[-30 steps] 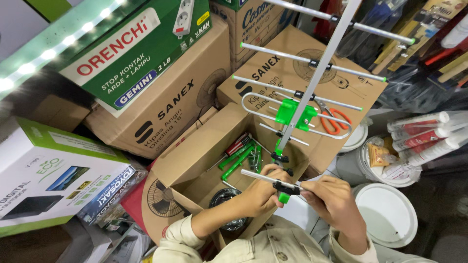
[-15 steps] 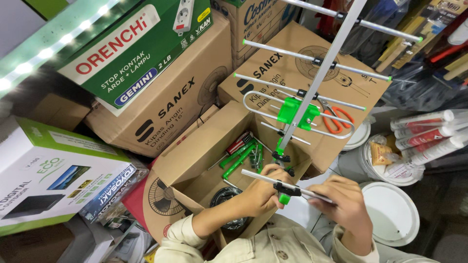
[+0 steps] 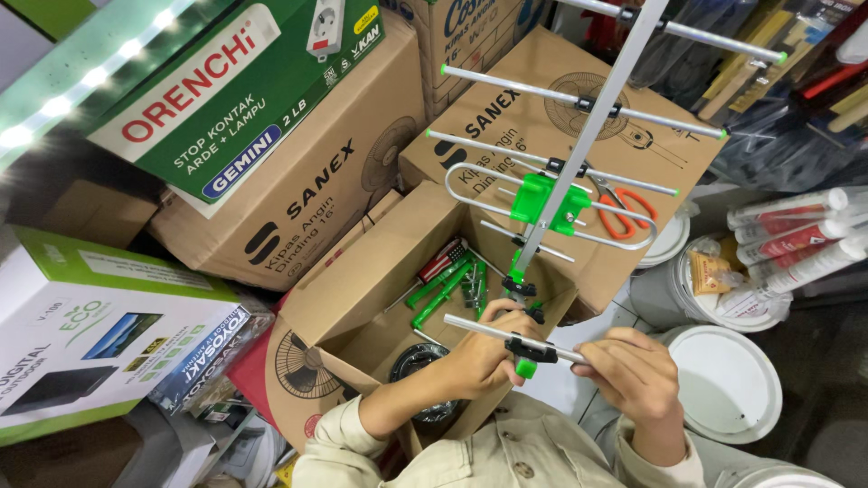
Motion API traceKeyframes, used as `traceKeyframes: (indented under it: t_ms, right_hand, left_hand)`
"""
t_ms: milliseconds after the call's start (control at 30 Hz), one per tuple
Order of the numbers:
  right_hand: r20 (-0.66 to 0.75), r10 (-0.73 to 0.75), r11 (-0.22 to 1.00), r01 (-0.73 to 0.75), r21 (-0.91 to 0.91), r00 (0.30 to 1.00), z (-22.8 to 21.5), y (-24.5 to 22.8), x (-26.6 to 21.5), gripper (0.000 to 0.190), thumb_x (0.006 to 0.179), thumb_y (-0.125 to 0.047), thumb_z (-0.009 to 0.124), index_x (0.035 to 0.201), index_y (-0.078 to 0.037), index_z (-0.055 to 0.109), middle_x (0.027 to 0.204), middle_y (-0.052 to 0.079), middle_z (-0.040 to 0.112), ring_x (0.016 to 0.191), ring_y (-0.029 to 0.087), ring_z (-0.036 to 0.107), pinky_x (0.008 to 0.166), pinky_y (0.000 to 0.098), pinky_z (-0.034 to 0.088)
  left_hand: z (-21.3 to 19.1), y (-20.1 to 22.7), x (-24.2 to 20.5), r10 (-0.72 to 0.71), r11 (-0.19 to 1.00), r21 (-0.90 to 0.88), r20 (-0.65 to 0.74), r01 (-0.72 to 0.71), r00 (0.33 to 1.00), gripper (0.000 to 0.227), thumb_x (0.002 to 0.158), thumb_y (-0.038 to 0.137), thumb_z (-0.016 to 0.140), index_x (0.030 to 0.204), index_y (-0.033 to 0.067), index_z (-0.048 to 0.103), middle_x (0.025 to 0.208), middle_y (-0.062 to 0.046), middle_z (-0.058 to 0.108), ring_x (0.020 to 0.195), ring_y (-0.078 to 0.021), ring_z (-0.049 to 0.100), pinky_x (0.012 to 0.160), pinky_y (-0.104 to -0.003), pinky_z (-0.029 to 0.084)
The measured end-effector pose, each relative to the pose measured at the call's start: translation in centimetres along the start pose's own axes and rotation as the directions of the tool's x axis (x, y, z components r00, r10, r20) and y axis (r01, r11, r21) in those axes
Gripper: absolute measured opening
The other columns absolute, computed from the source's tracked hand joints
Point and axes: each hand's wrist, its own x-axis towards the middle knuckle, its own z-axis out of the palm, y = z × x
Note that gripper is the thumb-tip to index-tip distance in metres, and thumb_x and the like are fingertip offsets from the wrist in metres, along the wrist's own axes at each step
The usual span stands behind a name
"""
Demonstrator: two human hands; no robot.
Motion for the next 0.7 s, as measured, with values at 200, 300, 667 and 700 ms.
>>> traceKeyframes:
  t_ms: [200,300,667,700]
  right_hand:
    - [0.053,0.059,0.98,-0.068,0.187,0.997,0.3,1.5,-1.8,0.026,0.076,-0.016,0.079,0.093,0.001,0.069,0.077,0.007,0.07,0.069,0.02,0.07,0.072,0.0382,0.057]
    - [0.123,0.223,0.908,-0.252,0.334,0.967,-0.4,3.9,-3.1,0.043,0.067,-0.027,0.081,0.1,-0.001,0.072,0.078,0.005,0.072,0.07,0.017,0.07,0.07,0.0342,0.057]
    - [0.721,0.442,0.862,-0.475,-0.178,0.534,9.7,11.6,-6.9,0.021,0.087,-0.02,0.07,0.104,-0.008,0.073,0.099,0.013,0.076,0.092,0.032,0.072,0.08,0.0413,0.056]
    - [0.706,0.447,0.875,-0.432,-0.218,0.549,10.9,12.8,-8.1,0.019,0.087,-0.018,0.069,0.102,-0.008,0.074,0.1,0.014,0.075,0.094,0.034,0.071,0.079,0.0426,0.056]
  left_hand:
    - [-0.2,-0.4,-0.3,0.021,1.0,-0.008,-0.003,-0.021,1.0,0.068,0.105,0.069,0.031,0.116,0.0089,0.061,0.111,-0.007,0.063,0.115,-0.0277,0.062,0.12,-0.051,0.034]
    - [-1.5,-0.6,-0.8,0.014,1.0,-0.026,-0.077,-0.016,0.997,0.064,0.109,0.065,0.032,0.112,0.0093,0.062,0.107,-0.008,0.064,0.112,-0.0275,0.064,0.118,-0.052,0.036]
    - [-2.0,-0.4,-1.2,-0.013,1.0,-0.006,-0.055,0.012,0.998,0.071,0.107,0.07,0.029,0.113,0.0075,0.062,0.113,-0.011,0.063,0.117,-0.0296,0.063,0.122,-0.054,0.034]
    - [-2.1,-0.3,-1.4,-0.017,1.0,-0.009,-0.051,0.016,0.999,0.071,0.106,0.07,0.029,0.114,0.0073,0.062,0.115,-0.011,0.064,0.119,-0.0299,0.063,0.123,-0.054,0.034]
